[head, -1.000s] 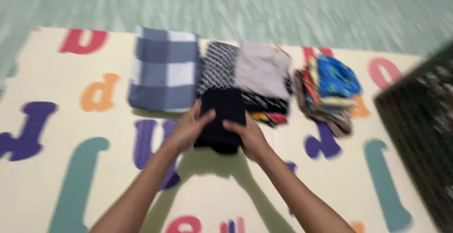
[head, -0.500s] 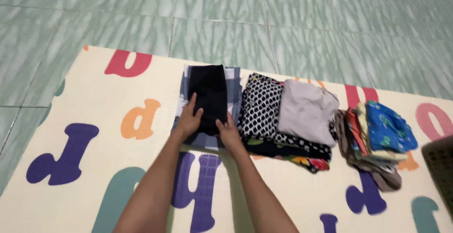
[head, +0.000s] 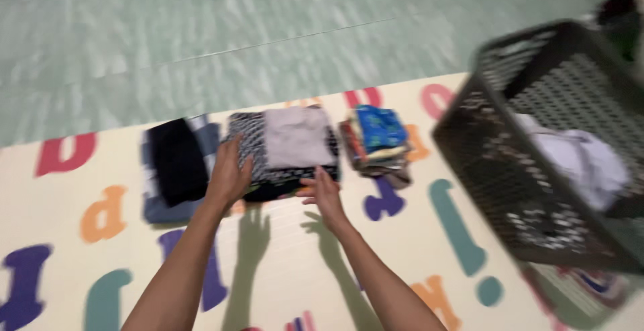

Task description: The person folds several pieces of clothing one by one on a colorful floor mat. They pick up each item from a laundry basket, lay it flat, fold it neatly, and place it into a growing stack. Items include a patterned shirt, a yellow onesie, blue pants, a black top, and a white shirt.

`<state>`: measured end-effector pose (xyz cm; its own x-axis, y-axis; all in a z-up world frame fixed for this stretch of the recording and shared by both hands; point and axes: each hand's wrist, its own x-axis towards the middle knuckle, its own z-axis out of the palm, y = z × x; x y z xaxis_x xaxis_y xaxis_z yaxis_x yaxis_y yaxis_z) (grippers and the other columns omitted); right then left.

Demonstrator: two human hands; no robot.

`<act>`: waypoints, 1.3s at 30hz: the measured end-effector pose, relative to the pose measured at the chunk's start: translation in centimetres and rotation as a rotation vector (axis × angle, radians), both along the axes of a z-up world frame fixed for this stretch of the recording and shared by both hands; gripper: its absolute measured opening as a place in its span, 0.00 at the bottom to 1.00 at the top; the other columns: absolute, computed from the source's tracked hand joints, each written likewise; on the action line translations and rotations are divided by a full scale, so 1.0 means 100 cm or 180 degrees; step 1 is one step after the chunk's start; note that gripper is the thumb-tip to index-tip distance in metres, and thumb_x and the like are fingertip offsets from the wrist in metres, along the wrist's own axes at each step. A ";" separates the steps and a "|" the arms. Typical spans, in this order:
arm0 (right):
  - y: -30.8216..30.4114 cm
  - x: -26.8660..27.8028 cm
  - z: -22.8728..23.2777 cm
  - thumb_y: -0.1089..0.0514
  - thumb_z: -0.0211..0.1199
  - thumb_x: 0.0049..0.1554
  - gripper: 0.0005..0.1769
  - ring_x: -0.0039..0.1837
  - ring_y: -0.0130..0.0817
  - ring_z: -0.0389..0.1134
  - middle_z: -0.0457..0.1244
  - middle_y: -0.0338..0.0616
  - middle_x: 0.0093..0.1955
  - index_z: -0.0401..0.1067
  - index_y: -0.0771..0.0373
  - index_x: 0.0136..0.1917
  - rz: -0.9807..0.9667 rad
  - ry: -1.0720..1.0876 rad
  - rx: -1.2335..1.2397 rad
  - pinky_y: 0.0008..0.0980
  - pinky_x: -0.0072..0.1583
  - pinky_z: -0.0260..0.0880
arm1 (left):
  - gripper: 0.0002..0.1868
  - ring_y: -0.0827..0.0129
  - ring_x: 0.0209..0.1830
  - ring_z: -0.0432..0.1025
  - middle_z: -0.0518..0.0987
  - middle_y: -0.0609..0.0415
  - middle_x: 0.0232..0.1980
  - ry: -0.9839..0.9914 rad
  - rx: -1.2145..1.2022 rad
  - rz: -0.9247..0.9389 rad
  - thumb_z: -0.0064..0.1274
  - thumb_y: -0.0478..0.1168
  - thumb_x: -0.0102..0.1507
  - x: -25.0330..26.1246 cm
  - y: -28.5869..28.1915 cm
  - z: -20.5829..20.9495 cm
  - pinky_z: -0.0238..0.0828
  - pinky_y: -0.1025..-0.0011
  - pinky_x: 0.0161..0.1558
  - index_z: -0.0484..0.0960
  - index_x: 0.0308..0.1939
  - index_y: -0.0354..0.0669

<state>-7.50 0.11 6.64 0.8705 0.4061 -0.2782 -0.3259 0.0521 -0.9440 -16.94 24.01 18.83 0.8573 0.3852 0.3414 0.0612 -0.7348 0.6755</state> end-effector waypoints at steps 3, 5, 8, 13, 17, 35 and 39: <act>-0.112 0.053 0.066 0.31 0.42 0.65 0.41 0.43 0.36 0.74 0.69 0.56 0.54 0.52 0.61 0.80 -0.0595 0.0016 0.0065 0.32 0.42 0.75 | 0.29 0.46 0.53 0.75 0.74 0.34 0.61 0.0005 -0.0383 -0.0605 0.51 0.40 0.66 0.070 -0.085 0.048 0.72 0.57 0.53 0.67 0.71 0.39; -0.176 0.096 0.105 0.31 0.40 0.65 0.42 0.41 0.32 0.71 0.69 0.53 0.51 0.53 0.60 0.80 -0.0880 -0.0164 0.0213 0.28 0.42 0.73 | 0.26 0.50 0.48 0.77 0.77 0.36 0.58 0.0111 -0.0693 -0.0947 0.50 0.40 0.66 0.113 -0.147 0.074 0.74 0.59 0.50 0.69 0.68 0.39; -0.253 0.163 0.164 0.36 0.42 0.67 0.38 0.41 0.34 0.73 0.69 0.51 0.50 0.53 0.67 0.77 -0.1138 -0.0659 0.0351 0.28 0.41 0.72 | 0.21 0.52 0.46 0.78 0.81 0.39 0.52 -0.0039 -0.0683 -0.1330 0.50 0.39 0.66 0.189 -0.241 0.114 0.75 0.59 0.49 0.75 0.63 0.38; -0.402 0.257 0.215 0.44 0.46 0.70 0.28 0.42 0.28 0.73 0.70 0.48 0.50 0.65 0.67 0.71 -0.1278 -0.1629 -0.0103 0.25 0.43 0.72 | 0.16 0.50 0.49 0.78 0.81 0.38 0.51 -0.0706 -0.0728 -0.2131 0.50 0.38 0.66 0.309 -0.423 0.130 0.75 0.58 0.51 0.79 0.56 0.36; -0.533 0.296 0.179 0.47 0.50 0.69 0.22 0.37 0.25 0.69 0.71 0.46 0.45 0.73 0.65 0.64 -0.1702 -0.1346 -0.0791 0.24 0.39 0.66 | 0.16 0.49 0.48 0.77 0.81 0.40 0.50 -0.0230 -0.0264 -0.2711 0.50 0.40 0.66 0.380 -0.538 0.102 0.72 0.54 0.54 0.79 0.56 0.39; -0.637 0.249 0.050 0.55 0.72 0.50 0.39 0.70 0.61 0.60 0.58 0.62 0.69 0.59 0.67 0.69 -0.1032 -0.0550 -0.3944 0.48 0.68 0.62 | 0.11 0.55 0.53 0.80 0.86 0.46 0.52 0.1453 0.2057 -0.3421 0.54 0.43 0.63 0.449 -0.790 -0.088 0.75 0.59 0.54 0.87 0.46 0.47; -0.642 0.249 0.060 0.56 0.75 0.47 0.45 0.71 0.61 0.59 0.56 0.65 0.70 0.57 0.67 0.71 -0.1343 0.0084 -0.4307 0.48 0.67 0.64 | 0.10 0.49 0.45 0.78 0.84 0.42 0.42 0.0995 0.0852 -0.3583 0.57 0.41 0.58 0.456 -0.772 -0.077 0.73 0.55 0.46 0.83 0.41 0.42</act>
<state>17.43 -64.12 12.61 0.8461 -0.4681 -0.2549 -0.5315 -0.7773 -0.3366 28.66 -53.21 11.10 0.7277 -0.6858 0.0131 -0.5720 -0.5961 0.5635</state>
